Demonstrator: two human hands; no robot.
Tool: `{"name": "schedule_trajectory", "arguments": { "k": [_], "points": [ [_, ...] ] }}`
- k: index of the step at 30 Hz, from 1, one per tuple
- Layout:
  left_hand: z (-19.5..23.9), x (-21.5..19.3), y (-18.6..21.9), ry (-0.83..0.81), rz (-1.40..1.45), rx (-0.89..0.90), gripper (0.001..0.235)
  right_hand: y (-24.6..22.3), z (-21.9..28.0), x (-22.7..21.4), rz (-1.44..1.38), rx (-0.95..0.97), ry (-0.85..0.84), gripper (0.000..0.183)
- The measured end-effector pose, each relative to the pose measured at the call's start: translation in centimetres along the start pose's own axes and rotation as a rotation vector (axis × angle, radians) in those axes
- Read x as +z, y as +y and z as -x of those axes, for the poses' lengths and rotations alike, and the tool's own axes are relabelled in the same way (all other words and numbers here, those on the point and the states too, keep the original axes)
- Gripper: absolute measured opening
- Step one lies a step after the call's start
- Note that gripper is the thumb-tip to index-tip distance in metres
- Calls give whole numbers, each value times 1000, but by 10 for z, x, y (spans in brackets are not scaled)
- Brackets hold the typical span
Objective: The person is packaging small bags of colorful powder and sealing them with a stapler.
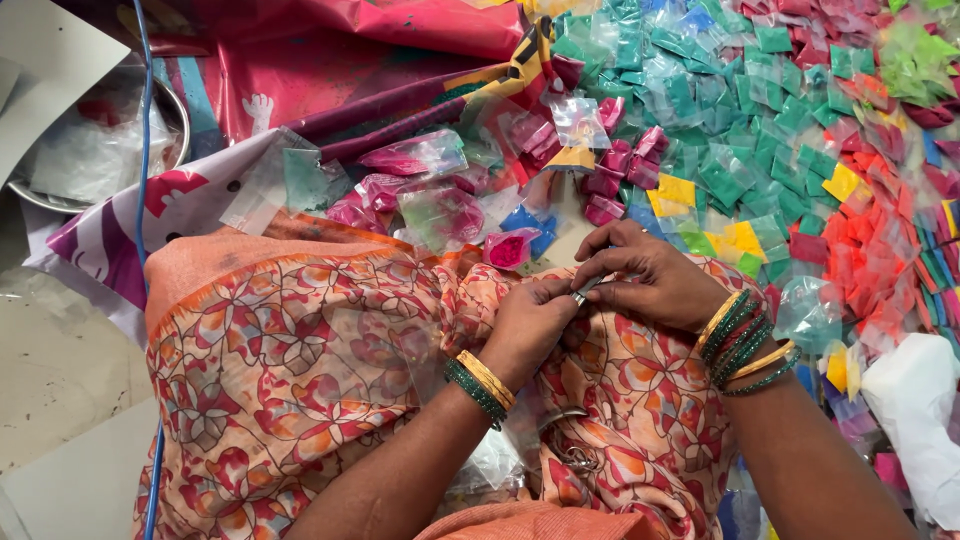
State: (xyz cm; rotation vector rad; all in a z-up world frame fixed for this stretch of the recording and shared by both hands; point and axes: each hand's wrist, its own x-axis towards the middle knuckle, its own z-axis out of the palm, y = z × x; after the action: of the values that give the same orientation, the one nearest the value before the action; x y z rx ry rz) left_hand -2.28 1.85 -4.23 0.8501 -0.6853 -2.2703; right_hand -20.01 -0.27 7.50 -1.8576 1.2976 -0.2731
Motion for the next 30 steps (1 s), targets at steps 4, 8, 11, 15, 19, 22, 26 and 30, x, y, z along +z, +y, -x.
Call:
{"name": "schedule_trajectory", "arguments": {
  "k": [4, 8, 11, 15, 19, 22, 26, 30],
  "points": [
    [1, -1, -3, -15, -38, 30, 25, -2, 0, 0, 25, -7, -11, 16],
    [-1, -1, -5, -14, -46, 38, 24, 2, -1, -1, 42, -28, -23, 17],
    [-3, -2, -10, 2, -27, 22, 24, 4, -1, 0, 28, -20, -30, 17],
    [-4, -1, -12, 18, -30, 14, 23, -1, 0, 0, -11, 1, -32, 20],
    [-3, 2, -9, 57, -103, 28, 24, -6, 3, -3, -133, 65, 21, 30],
    [5, 7, 0, 76, -110, 45, 28, -4, 5, 3, -409, 69, 133, 32],
    [7, 9, 0, 109, -112, 81, 31, -1, 12, 8, -311, 57, 183, 17],
    [6, 10, -4, 138, -175, 89, 33, -1, 12, 9, -176, 40, 175, 16]
  ]
}}
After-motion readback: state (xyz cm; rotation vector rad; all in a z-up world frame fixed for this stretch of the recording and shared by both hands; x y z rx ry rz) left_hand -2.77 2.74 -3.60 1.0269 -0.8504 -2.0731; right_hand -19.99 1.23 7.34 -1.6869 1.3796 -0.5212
